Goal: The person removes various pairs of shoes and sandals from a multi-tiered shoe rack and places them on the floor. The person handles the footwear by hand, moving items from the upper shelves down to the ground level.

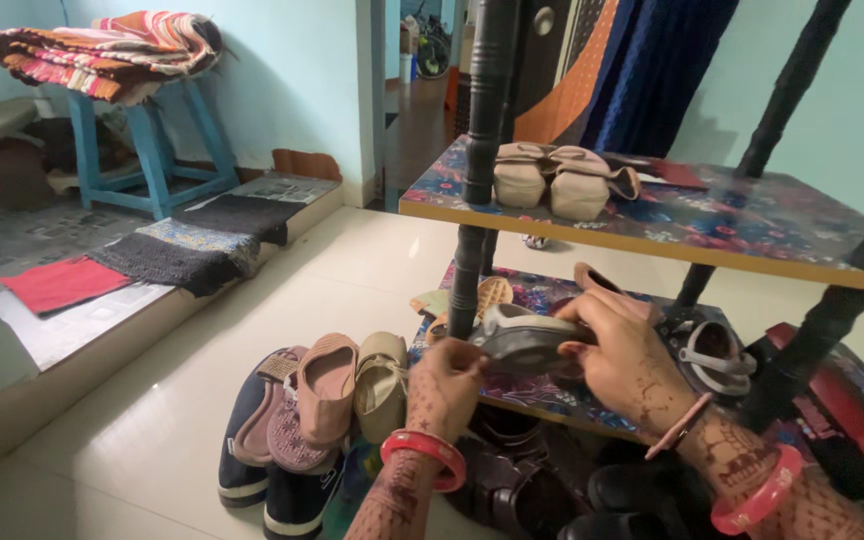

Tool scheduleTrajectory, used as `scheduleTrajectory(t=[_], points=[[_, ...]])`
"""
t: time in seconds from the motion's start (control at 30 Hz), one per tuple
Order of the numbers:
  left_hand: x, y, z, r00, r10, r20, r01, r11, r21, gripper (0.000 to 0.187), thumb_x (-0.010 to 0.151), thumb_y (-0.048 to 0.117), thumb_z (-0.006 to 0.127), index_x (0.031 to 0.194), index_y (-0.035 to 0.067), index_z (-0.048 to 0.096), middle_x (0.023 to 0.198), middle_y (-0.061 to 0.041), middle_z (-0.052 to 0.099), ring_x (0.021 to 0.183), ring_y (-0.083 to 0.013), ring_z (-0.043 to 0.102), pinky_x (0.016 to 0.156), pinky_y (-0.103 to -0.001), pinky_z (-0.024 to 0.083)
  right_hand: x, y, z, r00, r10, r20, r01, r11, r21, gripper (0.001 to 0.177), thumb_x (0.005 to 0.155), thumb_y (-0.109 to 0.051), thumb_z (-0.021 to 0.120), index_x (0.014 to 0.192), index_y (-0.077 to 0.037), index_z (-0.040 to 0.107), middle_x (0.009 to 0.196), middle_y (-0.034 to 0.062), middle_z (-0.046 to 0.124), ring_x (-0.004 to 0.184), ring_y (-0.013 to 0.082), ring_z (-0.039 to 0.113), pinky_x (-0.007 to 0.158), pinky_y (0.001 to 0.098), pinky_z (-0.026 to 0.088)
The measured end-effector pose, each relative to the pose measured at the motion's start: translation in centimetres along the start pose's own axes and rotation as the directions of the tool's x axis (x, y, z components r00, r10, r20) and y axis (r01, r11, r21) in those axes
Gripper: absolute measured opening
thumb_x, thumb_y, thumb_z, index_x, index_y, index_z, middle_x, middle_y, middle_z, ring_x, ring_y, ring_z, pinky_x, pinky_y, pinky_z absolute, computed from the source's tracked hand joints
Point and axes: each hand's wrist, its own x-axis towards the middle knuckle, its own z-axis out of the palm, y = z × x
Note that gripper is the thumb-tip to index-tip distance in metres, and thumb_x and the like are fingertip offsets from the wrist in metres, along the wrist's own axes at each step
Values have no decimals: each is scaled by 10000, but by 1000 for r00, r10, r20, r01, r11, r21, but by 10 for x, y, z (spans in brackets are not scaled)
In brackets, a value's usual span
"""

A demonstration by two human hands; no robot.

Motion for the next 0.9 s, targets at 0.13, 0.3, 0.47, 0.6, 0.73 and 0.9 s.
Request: scheduleTrajectory(t=[0.13, 0.3, 0.47, 0.6, 0.73, 0.9], points=[[-7, 27, -40, 985, -73, -153, 90, 991, 102, 184, 893, 257, 671, 1031, 164, 750, 1020, -17, 782, 896, -180, 743, 825, -334, 554, 12, -44, -2, 989, 92, 113, -107, 985, 136, 279, 741, -13, 752, 976, -22, 604, 987, 135, 662, 944, 343, 681, 790, 425, 538], [-4, 26, -98, 947, -162, -278, 162, 987, -22, 298, 885, 296, 686, 1120, 129, 764, 1043, -59, 801, 946, -186, 761, 853, -321, 570, 28, -82, 34, 998, -58, 14, 51, 954, 295, 312, 733, 106, 599, 1024, -5, 586, 1042, 184, 649, 1012, 398, 676, 794, 455, 548], [39, -45, -122, 940, -65, -334, 81, 996, 33, 413, 860, 355, 699, 1176, 92, 734, 1113, -140, 778, 1057, -272, 728, 911, -387, 549, 33, -105, 119, 996, -67, 59, 49, 964, 260, 303, 772, 83, 545, 1036, -60, 584, 1016, 167, 672, 961, 397, 679, 801, 471, 546], [54, -98, -118, 932, -261, -253, 344, 858, 381, 538, 889, 483, 703, 1235, 72, 680, 1198, -226, 695, 1155, -388, 645, 981, -457, 509, 18, -111, 175, 866, -5, 500, -32, 997, 67, 288, 824, 47, 603, 1069, -102, 579, 945, 176, 677, 988, 409, 652, 820, 514, 511], [50, -92, -109, 970, -235, -65, 220, 730, 647, 502, 980, 458, 594, 1147, 11, 751, 1144, -237, 758, 1194, -321, 684, 1193, -410, 376, 12, -104, 193, 823, -94, 560, -80, 957, 279, 332, 753, -71, 781, 1002, -57, 562, 985, 179, 700, 1025, 395, 661, 830, 467, 536], [19, -25, -103, 927, -347, -141, 351, 672, 653, 480, 915, 422, 657, 1268, 97, 664, 1415, -138, 561, 1428, -300, 422, 1151, -489, 329, 13, -74, 198, 755, -138, 641, -234, 857, 460, 370, 772, -26, 742, 1106, -43, 585, 1053, 154, 722, 1050, 288, 737, 870, 376, 588]])
